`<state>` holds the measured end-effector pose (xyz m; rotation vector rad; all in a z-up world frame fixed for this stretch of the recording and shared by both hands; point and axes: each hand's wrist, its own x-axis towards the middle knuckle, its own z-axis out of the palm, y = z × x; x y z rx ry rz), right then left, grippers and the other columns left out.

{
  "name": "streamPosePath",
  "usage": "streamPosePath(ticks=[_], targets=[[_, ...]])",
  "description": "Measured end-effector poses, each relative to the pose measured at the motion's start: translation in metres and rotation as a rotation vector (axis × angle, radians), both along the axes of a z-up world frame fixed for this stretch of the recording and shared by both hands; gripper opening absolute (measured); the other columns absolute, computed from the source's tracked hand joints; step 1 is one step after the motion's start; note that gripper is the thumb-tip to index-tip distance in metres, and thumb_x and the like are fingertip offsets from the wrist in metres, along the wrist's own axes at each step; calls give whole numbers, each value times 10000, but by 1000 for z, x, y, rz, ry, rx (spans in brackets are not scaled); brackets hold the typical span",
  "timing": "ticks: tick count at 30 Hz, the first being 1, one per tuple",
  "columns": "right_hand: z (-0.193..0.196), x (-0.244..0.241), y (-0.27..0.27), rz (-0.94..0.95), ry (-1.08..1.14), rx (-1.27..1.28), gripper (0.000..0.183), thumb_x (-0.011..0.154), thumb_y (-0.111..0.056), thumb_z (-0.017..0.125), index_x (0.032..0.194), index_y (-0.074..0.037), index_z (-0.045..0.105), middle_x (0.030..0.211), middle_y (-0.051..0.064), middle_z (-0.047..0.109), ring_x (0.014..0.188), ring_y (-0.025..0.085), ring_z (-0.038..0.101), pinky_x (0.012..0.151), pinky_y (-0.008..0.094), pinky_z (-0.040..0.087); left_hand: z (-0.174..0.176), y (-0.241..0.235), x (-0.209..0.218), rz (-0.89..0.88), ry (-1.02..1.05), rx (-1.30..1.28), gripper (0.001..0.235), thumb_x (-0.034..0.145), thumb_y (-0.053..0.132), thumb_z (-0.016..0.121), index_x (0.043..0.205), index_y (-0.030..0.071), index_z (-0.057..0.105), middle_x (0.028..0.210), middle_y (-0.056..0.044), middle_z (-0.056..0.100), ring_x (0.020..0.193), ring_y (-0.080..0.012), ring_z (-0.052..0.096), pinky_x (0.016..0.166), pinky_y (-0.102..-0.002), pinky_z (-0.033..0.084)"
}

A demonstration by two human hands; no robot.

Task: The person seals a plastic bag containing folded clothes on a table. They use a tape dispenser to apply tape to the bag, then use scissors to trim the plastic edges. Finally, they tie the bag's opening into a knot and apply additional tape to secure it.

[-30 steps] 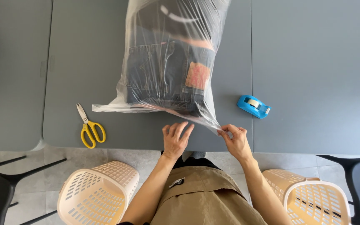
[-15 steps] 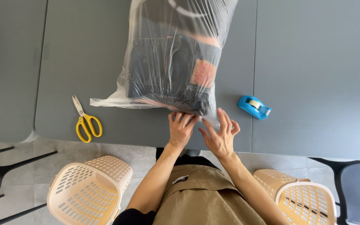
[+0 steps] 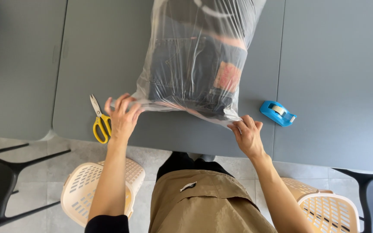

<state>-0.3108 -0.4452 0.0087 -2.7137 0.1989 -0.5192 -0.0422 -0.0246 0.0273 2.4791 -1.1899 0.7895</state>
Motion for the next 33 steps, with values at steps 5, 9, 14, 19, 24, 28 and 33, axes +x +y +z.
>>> streamPosePath(ticks=[5, 9, 14, 19, 24, 28, 33], targets=[[25, 7, 9, -127, 275, 265, 310, 1150, -437, 674, 979, -179, 659, 1276, -44, 629, 1152, 211, 701, 1027, 391, 363, -29, 24, 51, -48, 476, 19, 195, 1107, 358, 736, 981, 210, 756, 864, 3, 718, 861, -245, 746, 1023, -479, 502], [28, 12, -4, -194, 555, 707, 341, 1145, -437, 660, 995, -142, 743, 1478, 60, 639, 1337, 470, 673, 1134, 595, 482, 11, 17, 75, 88, 1241, 32, 346, 1166, 373, 666, 935, 149, 791, 765, -128, 760, 744, -338, 733, 782, -473, 558], [32, 12, -1, -276, 533, 1024, 449, 1165, -428, 634, 983, -46, 783, 1412, 115, 645, 1292, 361, 660, 1183, 562, 444, -13, 23, 106, 75, 1346, 13, 402, 1183, 404, 651, 956, 109, 804, 774, -154, 753, 761, -329, 716, 780, -466, 557], [25, 6, 0, -261, 510, 1052, 465, 1192, -395, 604, 991, -14, 779, 1329, 124, 627, 1210, 260, 629, 1166, 529, 466, -25, -10, 33, -3, 113, -288, 172, 1144, 373, 743, 1124, 203, 727, 1235, -48, 684, 1120, -320, 658, 1023, -484, 451], [30, 1, -6, -143, 550, 893, 485, 1202, -420, 568, 977, -16, 714, 1359, 152, 610, 1140, 311, 662, 1101, 536, 512, -87, -134, -94, -449, 111, -446, 159, 988, 154, 860, 1144, 183, 871, 1211, -50, 800, 910, -226, 732, 740, -384, 557], [24, 0, -16, -73, 557, 825, 475, 1195, -417, 573, 1032, -11, 756, 1396, 169, 610, 1130, 365, 699, 1074, 551, 540, -41, -179, -97, -445, 39, -375, 243, 1127, 129, 650, 1304, 170, 812, 1214, -76, 753, 941, -251, 712, 709, -377, 498], [31, 5, -25, 55, 550, 740, 464, 1188, -420, 570, 895, -70, 658, 1382, 129, 638, 1006, 396, 739, 964, 514, 581, -14, -203, -105, -312, -19, -468, 96, 1073, 141, 765, 1066, 205, 836, 1042, -12, 725, 813, -237, 670, 708, -412, 507]])
